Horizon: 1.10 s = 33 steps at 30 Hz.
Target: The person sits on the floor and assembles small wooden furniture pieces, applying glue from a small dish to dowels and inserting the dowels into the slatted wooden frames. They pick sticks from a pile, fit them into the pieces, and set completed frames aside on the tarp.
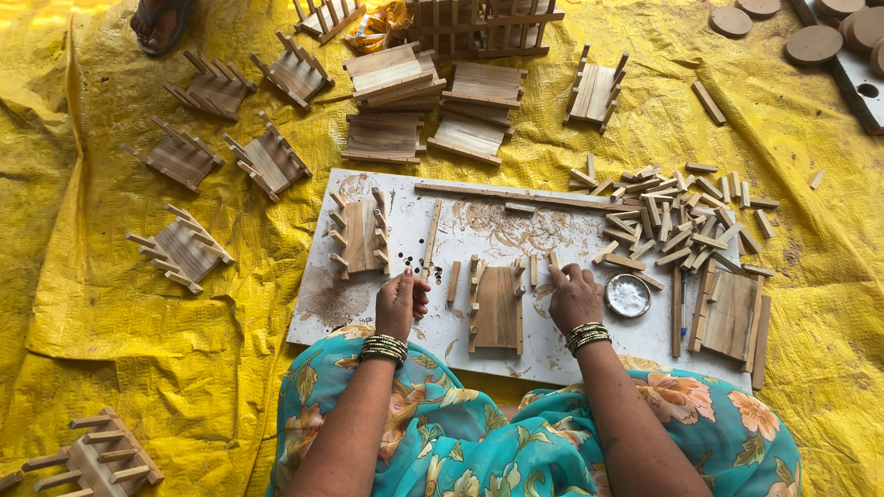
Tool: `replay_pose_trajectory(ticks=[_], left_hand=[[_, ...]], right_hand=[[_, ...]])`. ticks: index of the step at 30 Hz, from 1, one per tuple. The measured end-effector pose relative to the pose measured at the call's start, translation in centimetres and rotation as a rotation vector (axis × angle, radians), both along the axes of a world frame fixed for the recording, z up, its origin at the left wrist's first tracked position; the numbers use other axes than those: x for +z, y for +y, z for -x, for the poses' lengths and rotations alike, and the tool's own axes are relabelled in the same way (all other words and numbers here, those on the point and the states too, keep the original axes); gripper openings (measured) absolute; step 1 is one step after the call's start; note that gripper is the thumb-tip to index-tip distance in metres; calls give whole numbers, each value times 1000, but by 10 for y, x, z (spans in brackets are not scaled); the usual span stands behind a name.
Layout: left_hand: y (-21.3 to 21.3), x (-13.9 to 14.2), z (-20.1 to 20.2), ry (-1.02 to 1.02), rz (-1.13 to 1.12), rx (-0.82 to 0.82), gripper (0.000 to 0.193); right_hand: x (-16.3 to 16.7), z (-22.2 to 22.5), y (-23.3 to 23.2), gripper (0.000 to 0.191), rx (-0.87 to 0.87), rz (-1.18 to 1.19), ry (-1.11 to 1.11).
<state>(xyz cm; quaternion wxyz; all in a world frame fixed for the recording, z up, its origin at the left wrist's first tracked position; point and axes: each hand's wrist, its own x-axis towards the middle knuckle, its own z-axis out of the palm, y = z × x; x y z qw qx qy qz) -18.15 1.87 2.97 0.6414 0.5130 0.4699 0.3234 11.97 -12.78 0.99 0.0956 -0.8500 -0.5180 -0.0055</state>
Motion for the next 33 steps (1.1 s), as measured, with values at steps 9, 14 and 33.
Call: replay_pose_trajectory(ticks=[9,14,33], left_hand=[[3,-6,2,18,-37,-4,55],[5,-9,3,-10,-23,22,55],[5,-10,7,48,-75,34,55]], right_hand=[[-7,-4,-17,19,-95,-42,64],[11,-44,-44,25,-164,-408,354],[46,-119,-97,29,-342,-627,470]])
